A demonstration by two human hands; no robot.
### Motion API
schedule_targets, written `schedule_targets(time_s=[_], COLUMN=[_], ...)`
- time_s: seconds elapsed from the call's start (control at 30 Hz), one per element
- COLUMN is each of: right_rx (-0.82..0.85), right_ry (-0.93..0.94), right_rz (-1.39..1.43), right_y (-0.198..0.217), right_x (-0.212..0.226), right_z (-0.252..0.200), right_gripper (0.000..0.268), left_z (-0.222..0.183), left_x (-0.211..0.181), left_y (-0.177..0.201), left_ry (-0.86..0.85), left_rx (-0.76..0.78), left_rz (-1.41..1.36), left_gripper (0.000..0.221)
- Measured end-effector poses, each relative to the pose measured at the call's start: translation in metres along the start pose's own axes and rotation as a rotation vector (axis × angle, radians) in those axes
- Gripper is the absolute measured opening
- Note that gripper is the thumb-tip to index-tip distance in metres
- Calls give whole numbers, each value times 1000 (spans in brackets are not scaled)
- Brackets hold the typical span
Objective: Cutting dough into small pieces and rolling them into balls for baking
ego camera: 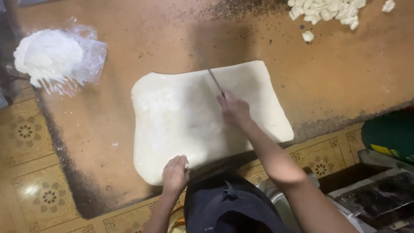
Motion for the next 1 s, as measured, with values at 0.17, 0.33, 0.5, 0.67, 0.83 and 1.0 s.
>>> schedule_targets(time_s=[0.17, 0.33, 0.5, 0.67, 0.83, 1.0], right_rx=[-64, -8, 52, -70, -35, -19], right_ry=[146, 86, -11, 163, 191, 234], right_rz=[86, 254, 284, -77, -322, -330], right_y=[-11, -31, -50, -4, -2, -20], right_x=[-16, -41, -85, -21, 41, 33], right_z=[-23, -115, -132, -119, -8, 19], right_gripper=[36, 35, 41, 46, 69, 66], left_z=[-6, -12, -22, -12, -11, -12], left_x=[-12, -11, -13, -3, -6, -14], left_y=[11, 9, 8, 2, 14, 13], left_ry=[16, 41, 43, 12, 26, 55], left_rx=[-36, -71, -161, -194, -137, -90], left_rz=[-50, -76, -98, -98, -113, -96], left_gripper=[28, 30, 31, 30, 29, 25])
Point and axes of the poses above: each hand's wrist, its own z-axis towards the middle knuckle, its own y-axis out of the back of the hand, x = y × z, the point moved 7 cm from there along z, towards the middle knuckle, and after that the axes turned 14 degrees about -z, right-handed, at the moved point
